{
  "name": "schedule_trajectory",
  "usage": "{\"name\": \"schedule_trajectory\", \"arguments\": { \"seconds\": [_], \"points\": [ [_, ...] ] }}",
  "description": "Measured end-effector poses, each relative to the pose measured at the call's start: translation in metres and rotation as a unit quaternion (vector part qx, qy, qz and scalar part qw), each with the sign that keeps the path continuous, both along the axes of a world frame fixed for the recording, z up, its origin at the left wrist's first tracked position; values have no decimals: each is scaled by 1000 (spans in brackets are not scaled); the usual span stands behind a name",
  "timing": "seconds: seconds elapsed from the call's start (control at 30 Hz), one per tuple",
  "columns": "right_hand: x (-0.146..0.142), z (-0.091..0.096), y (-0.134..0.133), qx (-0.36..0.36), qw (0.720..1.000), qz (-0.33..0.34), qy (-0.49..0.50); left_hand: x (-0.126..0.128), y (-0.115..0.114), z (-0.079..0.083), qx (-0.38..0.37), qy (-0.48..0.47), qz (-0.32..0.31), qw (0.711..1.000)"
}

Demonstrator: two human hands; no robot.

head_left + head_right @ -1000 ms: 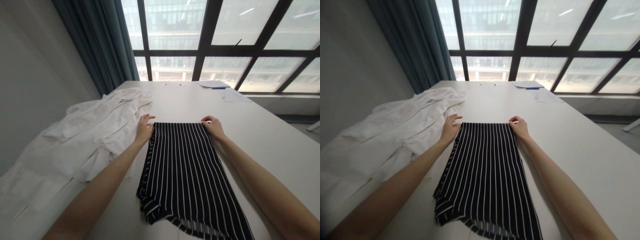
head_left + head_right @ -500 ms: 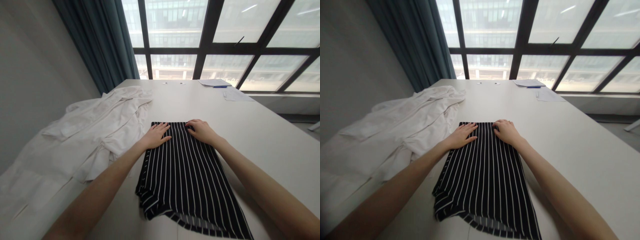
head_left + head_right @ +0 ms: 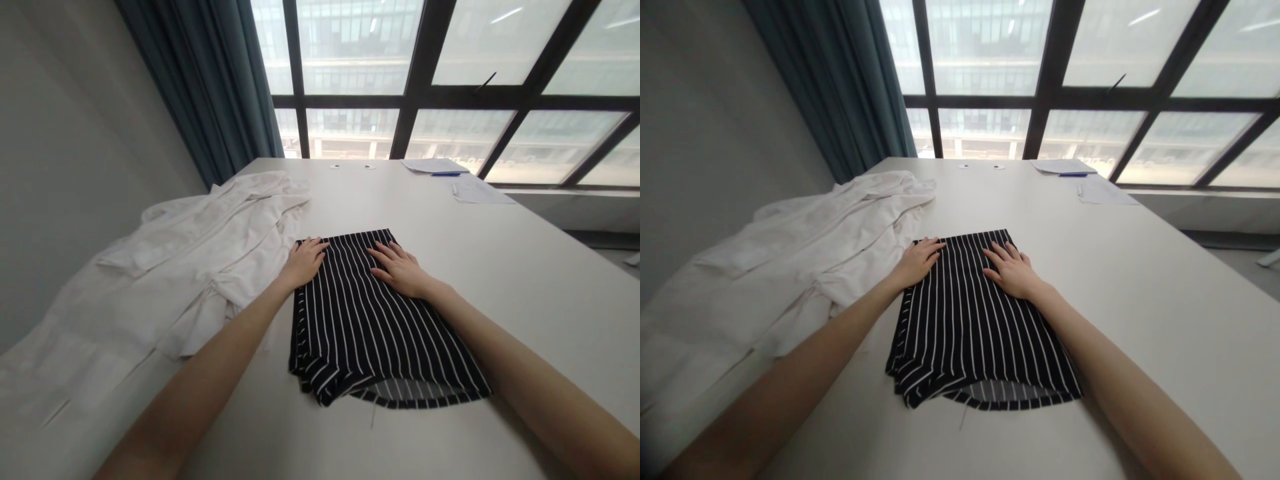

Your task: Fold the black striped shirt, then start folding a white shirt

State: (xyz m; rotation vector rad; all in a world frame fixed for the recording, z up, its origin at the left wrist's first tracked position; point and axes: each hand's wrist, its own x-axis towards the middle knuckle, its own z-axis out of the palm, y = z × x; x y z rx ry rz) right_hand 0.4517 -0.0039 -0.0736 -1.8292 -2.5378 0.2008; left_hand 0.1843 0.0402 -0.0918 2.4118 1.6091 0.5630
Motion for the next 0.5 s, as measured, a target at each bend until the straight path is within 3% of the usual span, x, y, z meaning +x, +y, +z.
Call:
{"name": "schedule_trajectory", "arguments": {
  "seconds": [0.17, 0.27, 0.37, 0.5],
  "points": [
    [-11, 17, -22, 26, 1000, 4, -2, -6, 6, 0, 28, -147, 7, 989],
    [-34, 32, -64, 43, 992, 113, 41, -8, 6, 0, 46, -173, 16, 984],
    [-56, 38, -108, 11, 966, 242, 93, -8, 5, -1, 57, -190, 18, 980],
    [-67, 32, -132, 7, 955, 278, 107, -7, 2, 0, 103, -187, 23, 977]
  ]
}}
